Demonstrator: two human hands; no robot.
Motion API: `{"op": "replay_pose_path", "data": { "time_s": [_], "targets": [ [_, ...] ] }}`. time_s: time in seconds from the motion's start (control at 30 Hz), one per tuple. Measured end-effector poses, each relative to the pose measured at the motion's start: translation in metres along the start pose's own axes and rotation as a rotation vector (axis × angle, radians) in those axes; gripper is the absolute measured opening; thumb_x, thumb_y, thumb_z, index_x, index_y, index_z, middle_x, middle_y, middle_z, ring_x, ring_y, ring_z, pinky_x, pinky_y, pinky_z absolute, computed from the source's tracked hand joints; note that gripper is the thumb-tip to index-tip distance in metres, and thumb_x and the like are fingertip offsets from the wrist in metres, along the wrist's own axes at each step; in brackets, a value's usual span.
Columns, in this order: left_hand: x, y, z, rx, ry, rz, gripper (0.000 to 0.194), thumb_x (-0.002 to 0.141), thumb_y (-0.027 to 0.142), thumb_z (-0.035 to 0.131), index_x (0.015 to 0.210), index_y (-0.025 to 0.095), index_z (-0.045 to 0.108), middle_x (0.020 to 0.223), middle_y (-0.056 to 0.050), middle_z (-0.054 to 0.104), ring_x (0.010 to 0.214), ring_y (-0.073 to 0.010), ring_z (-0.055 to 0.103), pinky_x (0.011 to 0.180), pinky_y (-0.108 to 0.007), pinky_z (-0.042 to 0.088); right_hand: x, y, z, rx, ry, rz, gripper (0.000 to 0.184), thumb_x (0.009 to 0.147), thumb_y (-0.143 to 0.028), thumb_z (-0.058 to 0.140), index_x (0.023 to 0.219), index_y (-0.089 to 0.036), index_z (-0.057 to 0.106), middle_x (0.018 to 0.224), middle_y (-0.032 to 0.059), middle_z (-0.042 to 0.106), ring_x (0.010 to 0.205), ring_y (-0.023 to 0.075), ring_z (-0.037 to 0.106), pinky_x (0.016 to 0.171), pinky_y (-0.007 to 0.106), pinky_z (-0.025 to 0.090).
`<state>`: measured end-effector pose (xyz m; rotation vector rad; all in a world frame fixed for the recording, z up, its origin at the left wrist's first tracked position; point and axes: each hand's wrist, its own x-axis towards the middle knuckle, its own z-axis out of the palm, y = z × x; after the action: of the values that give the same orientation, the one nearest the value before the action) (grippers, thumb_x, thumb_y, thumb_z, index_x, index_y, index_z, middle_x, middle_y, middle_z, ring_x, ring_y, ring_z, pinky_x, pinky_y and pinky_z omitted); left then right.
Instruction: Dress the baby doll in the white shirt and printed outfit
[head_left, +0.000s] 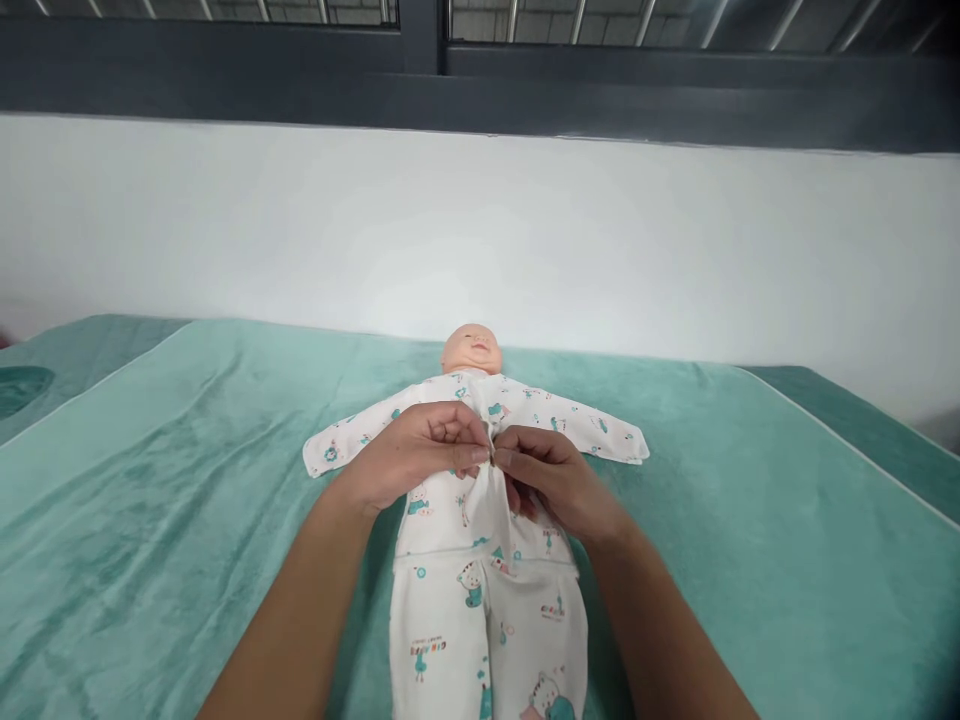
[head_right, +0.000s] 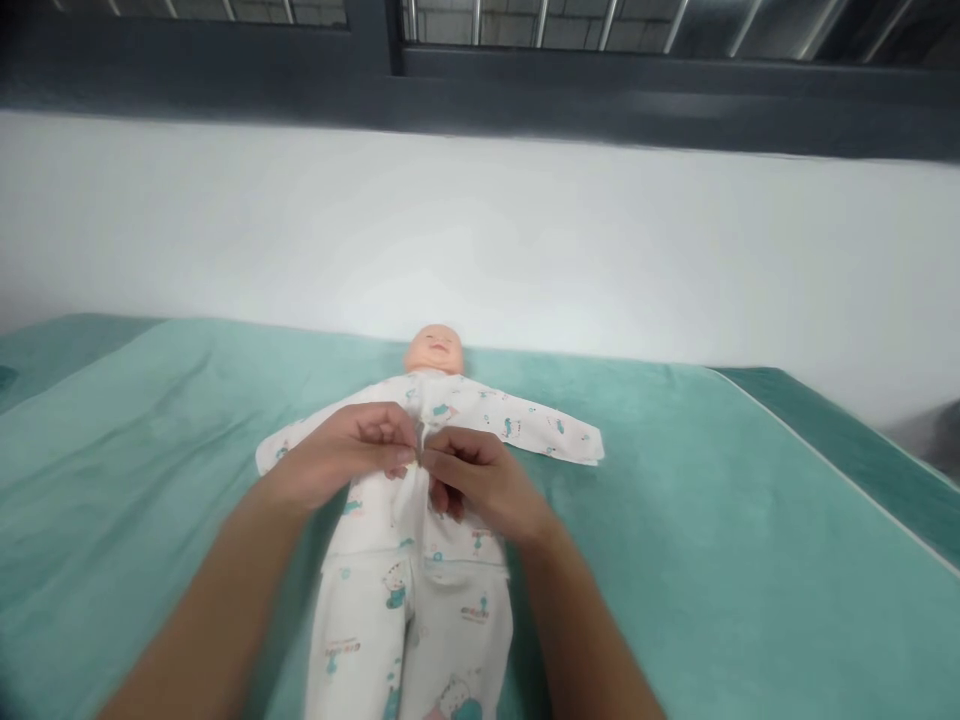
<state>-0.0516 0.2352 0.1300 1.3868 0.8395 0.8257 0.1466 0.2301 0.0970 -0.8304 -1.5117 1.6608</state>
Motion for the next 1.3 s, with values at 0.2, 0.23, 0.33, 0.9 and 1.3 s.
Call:
{"op": "replay_pose_path", "data": {
  "time_s": [0.2,0.23,0.33,0.9,1.3],
  "targets": [
    [0.002,-0.003,0.000,0.043,0.024,-0.014,0.009,0.079,0.025,0.068,0.081,0.018,0.064,0.069,0.002,0.060,0.066,-0.0085,0.053,0.063,-0.021,0.043,0.001,0.000,-0.003,-0.016,-0.048,-0.048,0.023,0.091,-0.037,0.059,0.078,-0.018,0.058,0.065,-0.0014,0.059,0.044,0.0069,0.050,0.043,0.021,0.038],
    [0.002,-0.004,0.000,0.048,0.034,-0.013,0.010,0.079,0.026,0.069,0.080,0.018,0.064,0.068,0.003,0.059,0.065,-0.0083,0.053,0.062,-0.021,0.042,0.000,-0.001,-0.003,-0.033,-0.040,-0.048,0.018,0.090,-0.034,0.061,0.081,-0.019,0.058,0.064,-0.0027,0.058,0.043,0.0067,0.049,0.042,0.020,0.038],
    [0.003,-0.005,-0.001,0.061,0.064,-0.013,0.012,0.078,0.028,0.070,0.079,0.018,0.063,0.068,0.003,0.058,0.064,-0.0079,0.050,0.061,-0.021,0.041,0.000,0.000,0.002,-0.103,0.028,-0.032,0.014,0.085,-0.028,0.067,0.085,-0.022,0.055,0.062,-0.0066,0.053,0.041,0.0055,0.043,0.039,0.020,0.032],
    [-0.006,-0.002,-0.012,0.225,-0.060,-0.045,0.021,0.077,0.038,0.073,0.087,0.021,0.064,0.076,0.002,0.057,0.072,-0.0108,0.051,0.063,-0.022,0.041,0.004,0.006,0.010,-0.312,0.205,-0.236,0.013,0.079,-0.020,0.069,0.077,-0.021,0.055,0.080,-0.0020,0.056,0.069,0.0114,0.047,0.061,0.027,0.036],
    [-0.005,-0.003,-0.009,0.266,-0.018,-0.047,0.014,0.080,0.030,0.063,0.091,0.021,0.063,0.074,0.001,0.054,0.070,-0.0119,0.051,0.062,-0.024,0.041,0.008,0.008,0.010,-0.125,0.229,-0.177,0.014,0.085,-0.030,0.067,0.084,-0.021,0.056,0.069,-0.0038,0.053,0.061,0.0103,0.048,0.057,0.026,0.037]
  ]
}}
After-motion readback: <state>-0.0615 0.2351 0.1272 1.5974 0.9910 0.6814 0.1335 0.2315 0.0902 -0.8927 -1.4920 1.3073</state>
